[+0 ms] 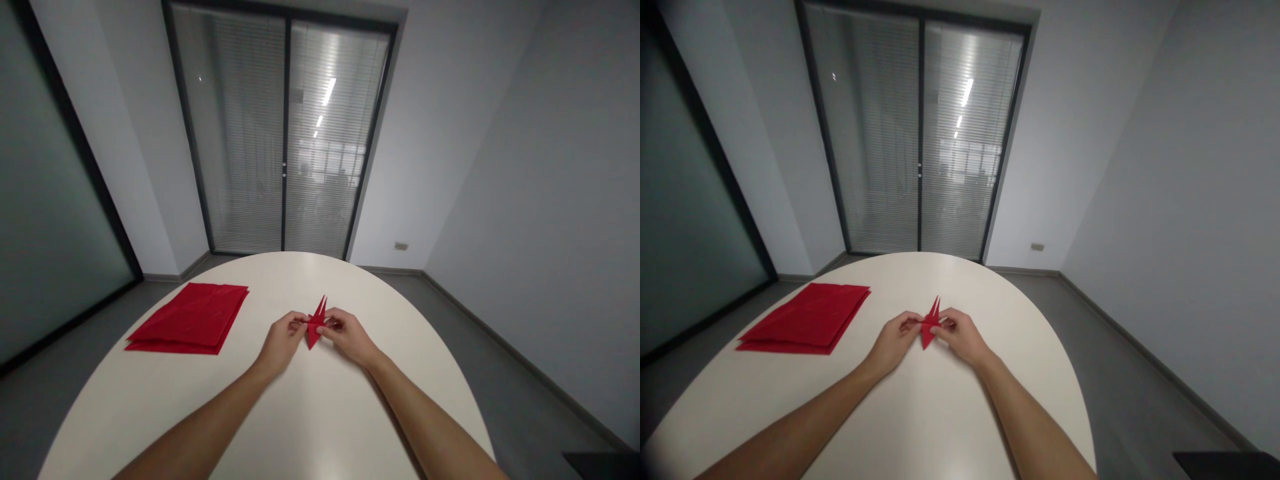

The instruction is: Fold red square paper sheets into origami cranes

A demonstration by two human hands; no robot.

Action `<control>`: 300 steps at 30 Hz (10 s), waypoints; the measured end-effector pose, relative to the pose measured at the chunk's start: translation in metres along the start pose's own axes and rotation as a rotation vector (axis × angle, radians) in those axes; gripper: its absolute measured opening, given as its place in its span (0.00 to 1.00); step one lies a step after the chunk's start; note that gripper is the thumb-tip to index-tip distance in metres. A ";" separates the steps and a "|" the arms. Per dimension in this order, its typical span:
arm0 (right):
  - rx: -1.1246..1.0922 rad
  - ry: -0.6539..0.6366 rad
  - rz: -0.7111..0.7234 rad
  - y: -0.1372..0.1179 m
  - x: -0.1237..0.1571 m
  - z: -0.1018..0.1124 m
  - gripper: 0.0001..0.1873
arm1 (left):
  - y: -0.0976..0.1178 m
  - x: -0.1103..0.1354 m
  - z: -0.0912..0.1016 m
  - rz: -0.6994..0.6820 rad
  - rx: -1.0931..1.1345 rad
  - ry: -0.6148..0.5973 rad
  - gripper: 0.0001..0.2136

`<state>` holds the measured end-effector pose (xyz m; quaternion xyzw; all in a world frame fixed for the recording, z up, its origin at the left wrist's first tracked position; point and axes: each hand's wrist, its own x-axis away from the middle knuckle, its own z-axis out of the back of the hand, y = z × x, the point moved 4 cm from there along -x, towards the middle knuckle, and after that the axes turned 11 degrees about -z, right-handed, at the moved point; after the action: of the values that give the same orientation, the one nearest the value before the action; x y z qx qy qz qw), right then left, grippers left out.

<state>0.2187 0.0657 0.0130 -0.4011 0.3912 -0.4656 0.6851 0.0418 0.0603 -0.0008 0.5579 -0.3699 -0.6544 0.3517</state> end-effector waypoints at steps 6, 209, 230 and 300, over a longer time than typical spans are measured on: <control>-0.039 -0.020 -0.028 0.004 -0.002 0.000 0.16 | 0.005 0.001 -0.001 0.014 -0.013 -0.009 0.12; -0.413 -0.016 -0.058 0.008 -0.009 0.003 0.15 | -0.007 0.001 0.005 -0.072 -0.166 -0.014 0.17; -0.120 0.136 -0.007 0.004 -0.007 0.014 0.15 | 0.011 0.001 0.007 -0.096 -0.370 -0.012 0.05; 0.232 0.182 0.260 -0.026 0.005 0.019 0.03 | 0.015 0.005 0.009 -0.196 -0.557 -0.033 0.06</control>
<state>0.2287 0.0578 0.0427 -0.2218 0.4438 -0.4493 0.7429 0.0330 0.0502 0.0109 0.4622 -0.1263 -0.7705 0.4204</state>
